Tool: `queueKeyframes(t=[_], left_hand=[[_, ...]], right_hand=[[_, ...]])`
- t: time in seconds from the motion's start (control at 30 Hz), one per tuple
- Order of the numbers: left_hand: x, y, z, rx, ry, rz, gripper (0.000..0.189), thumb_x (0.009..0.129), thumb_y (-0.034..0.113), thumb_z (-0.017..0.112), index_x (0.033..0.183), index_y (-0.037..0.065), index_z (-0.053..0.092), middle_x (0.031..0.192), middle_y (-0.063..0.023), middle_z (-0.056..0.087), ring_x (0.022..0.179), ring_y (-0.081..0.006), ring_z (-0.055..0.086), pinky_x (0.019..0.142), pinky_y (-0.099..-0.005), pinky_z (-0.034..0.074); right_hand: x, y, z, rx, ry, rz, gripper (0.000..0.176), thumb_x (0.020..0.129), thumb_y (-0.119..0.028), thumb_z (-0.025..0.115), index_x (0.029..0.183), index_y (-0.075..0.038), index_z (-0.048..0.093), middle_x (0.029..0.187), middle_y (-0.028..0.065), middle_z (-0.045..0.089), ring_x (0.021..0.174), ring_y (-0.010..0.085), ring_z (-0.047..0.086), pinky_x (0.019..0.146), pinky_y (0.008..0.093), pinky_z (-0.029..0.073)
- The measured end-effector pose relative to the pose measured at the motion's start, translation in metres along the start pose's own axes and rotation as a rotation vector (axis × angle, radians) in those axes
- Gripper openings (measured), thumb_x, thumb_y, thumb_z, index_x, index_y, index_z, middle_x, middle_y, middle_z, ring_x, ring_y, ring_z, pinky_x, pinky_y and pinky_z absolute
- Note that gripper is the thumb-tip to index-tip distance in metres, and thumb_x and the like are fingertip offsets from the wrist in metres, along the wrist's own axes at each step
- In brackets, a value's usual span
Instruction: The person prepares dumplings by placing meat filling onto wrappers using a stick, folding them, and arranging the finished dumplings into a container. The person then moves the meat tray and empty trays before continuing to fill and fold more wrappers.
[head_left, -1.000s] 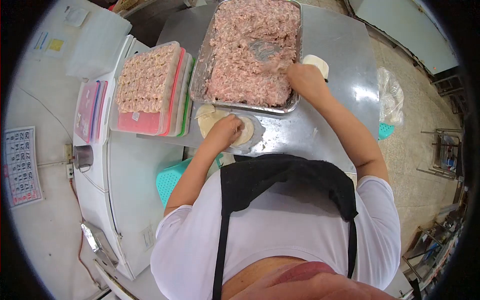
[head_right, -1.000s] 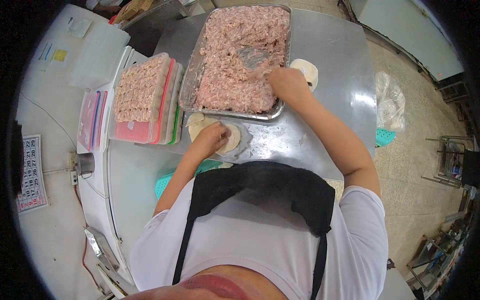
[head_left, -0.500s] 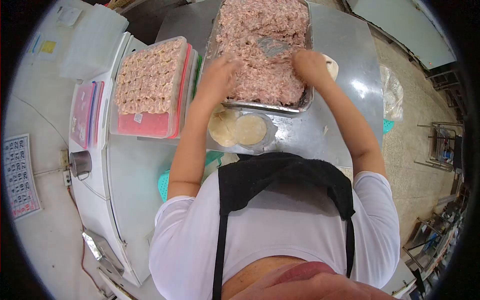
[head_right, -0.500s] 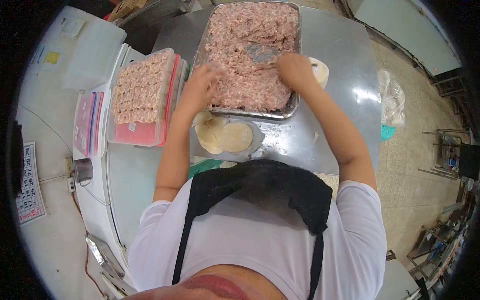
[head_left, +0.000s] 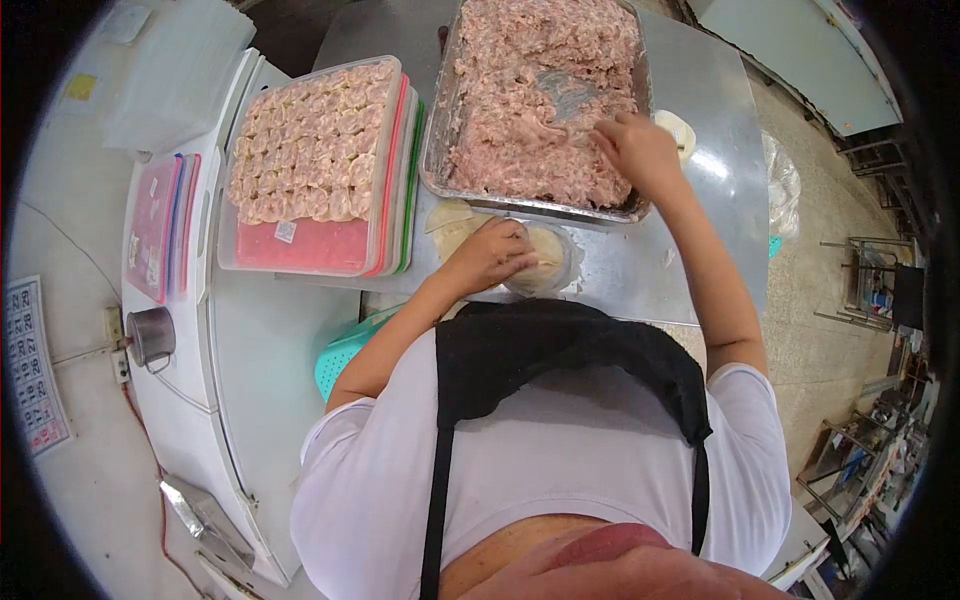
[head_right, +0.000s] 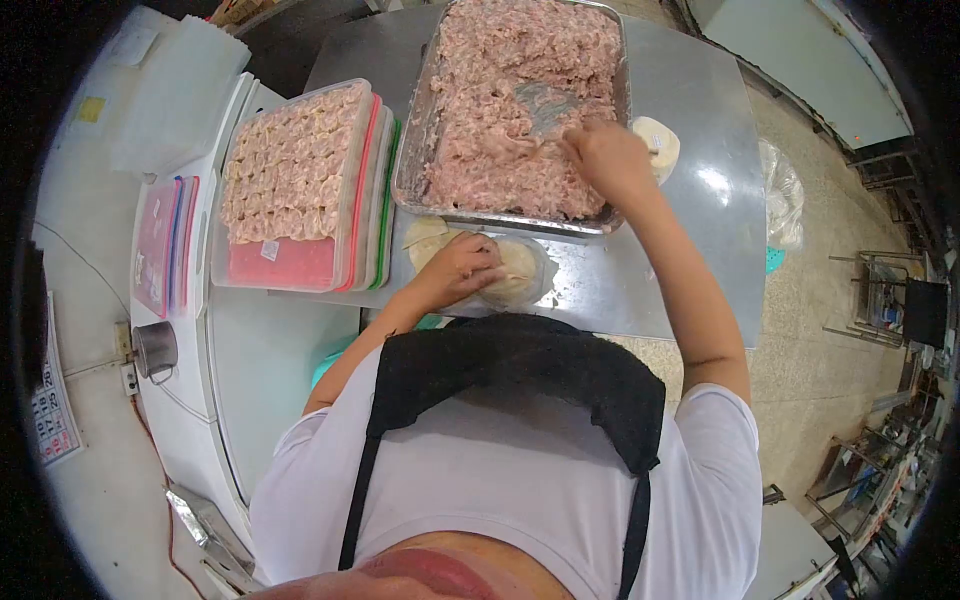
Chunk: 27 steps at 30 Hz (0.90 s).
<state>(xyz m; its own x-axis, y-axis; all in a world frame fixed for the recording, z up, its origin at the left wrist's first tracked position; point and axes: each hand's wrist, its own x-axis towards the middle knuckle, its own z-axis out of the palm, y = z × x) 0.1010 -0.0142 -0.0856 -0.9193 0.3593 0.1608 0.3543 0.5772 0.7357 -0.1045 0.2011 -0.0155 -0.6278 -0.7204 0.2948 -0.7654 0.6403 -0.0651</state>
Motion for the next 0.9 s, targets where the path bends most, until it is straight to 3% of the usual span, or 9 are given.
queueKeyframes(t=[0.07,0.17,0.3,0.37,0.47,0.53,0.73,0.8,0.9], left_hand=[[0.000,0.000,-0.005,-0.097,-0.009,-0.035,0.019,0.088,0.022,0.063,0.094,0.005,0.068,0.105,-0.0115,0.060,0.100,-0.0312,0.054,0.088,-0.0409,0.044],[0.006,0.009,-0.015,-0.051,0.122,0.079,0.021,0.091,0.021,0.058,0.094,0.004,0.069,0.105,-0.0114,0.063,0.099,-0.0320,0.056,0.088,-0.0400,0.045],[0.018,0.028,-0.036,-0.059,0.216,0.072,0.023,0.093,0.021,0.056,0.094,0.001,0.067,0.102,-0.0109,0.065,0.095,-0.0281,0.060,0.087,-0.0368,0.046],[0.017,0.024,-0.031,-0.425,0.478,-0.352,0.023,0.094,0.021,0.055,0.097,0.000,0.065,0.097,-0.0070,0.066,0.091,-0.0183,0.061,0.085,-0.0322,0.047],[0.025,0.038,-0.046,-0.655,0.555,-0.374,0.031,0.096,0.027,0.053,0.112,0.002,0.061,0.102,-0.0020,0.062,0.094,-0.0098,0.057,0.082,-0.0273,0.046],[0.025,0.040,-0.055,-0.501,0.517,-0.363,0.035,0.096,0.025,0.054,0.123,0.003,0.055,0.104,-0.0028,0.062,0.092,-0.0116,0.058,0.083,-0.0269,0.047],[0.028,0.020,-0.068,-0.843,0.703,-0.373,0.039,0.096,0.024,0.054,0.126,-0.001,0.055,0.113,-0.0087,0.064,0.098,-0.0148,0.061,0.087,-0.0291,0.048],[0.036,0.014,-0.070,-0.903,0.864,-0.357,0.040,0.098,0.024,0.050,0.126,-0.005,0.054,0.117,-0.0129,0.063,0.103,-0.0193,0.063,0.091,-0.0316,0.049],[0.044,0.006,-0.076,-0.624,0.842,-0.379,0.038,0.097,0.025,0.054,0.122,-0.004,0.057,0.114,-0.0113,0.063,0.104,-0.0157,0.060,0.093,-0.0275,0.046]], right_hand=[[0.009,0.007,0.009,-0.031,0.082,-0.077,0.024,0.090,-0.027,0.055,0.083,-0.007,0.067,0.085,0.0128,0.066,0.077,0.0318,0.067,0.064,0.0458,0.052],[0.003,-0.013,0.015,-0.046,-0.229,0.035,0.025,0.090,-0.023,0.051,0.081,-0.004,0.065,0.083,0.0170,0.067,0.079,0.0346,0.067,0.069,0.0463,0.053],[-0.022,-0.015,0.023,0.166,-0.193,0.141,0.030,0.092,-0.028,0.052,0.082,-0.003,0.065,0.082,0.0190,0.067,0.079,0.0376,0.065,0.071,0.0487,0.051],[-0.028,-0.013,0.014,0.274,-0.237,0.134,0.031,0.092,-0.029,0.052,0.083,-0.003,0.066,0.082,0.0191,0.067,0.079,0.0382,0.065,0.071,0.0492,0.051],[-0.024,-0.005,0.009,0.446,-0.300,0.159,0.032,0.093,-0.031,0.053,0.085,-0.003,0.068,0.082,0.0197,0.066,0.080,0.0394,0.064,0.072,0.0496,0.050],[-0.014,0.006,0.010,0.515,-0.326,0.192,0.032,0.093,-0.031,0.053,0.086,-0.003,0.068,0.082,0.0203,0.066,0.080,0.0399,0.064,0.073,0.0496,0.050],[0.029,0.011,0.027,-0.017,-0.352,0.138,0.031,0.091,-0.027,0.051,0.082,-0.002,0.068,0.086,0.0207,0.067,0.084,0.0395,0.065,0.076,0.0494,0.050],[0.018,0.002,0.031,0.005,-0.337,0.022,0.030,0.089,-0.025,0.052,0.081,-0.001,0.067,0.085,0.0208,0.067,0.086,0.0387,0.065,0.077,0.0490,0.051],[0.007,0.015,0.038,0.353,-0.336,0.172,0.033,0.092,-0.030,0.054,0.090,-0.001,0.069,0.082,0.0198,0.067,0.079,0.0333,0.066,0.071,0.0428,0.050]])
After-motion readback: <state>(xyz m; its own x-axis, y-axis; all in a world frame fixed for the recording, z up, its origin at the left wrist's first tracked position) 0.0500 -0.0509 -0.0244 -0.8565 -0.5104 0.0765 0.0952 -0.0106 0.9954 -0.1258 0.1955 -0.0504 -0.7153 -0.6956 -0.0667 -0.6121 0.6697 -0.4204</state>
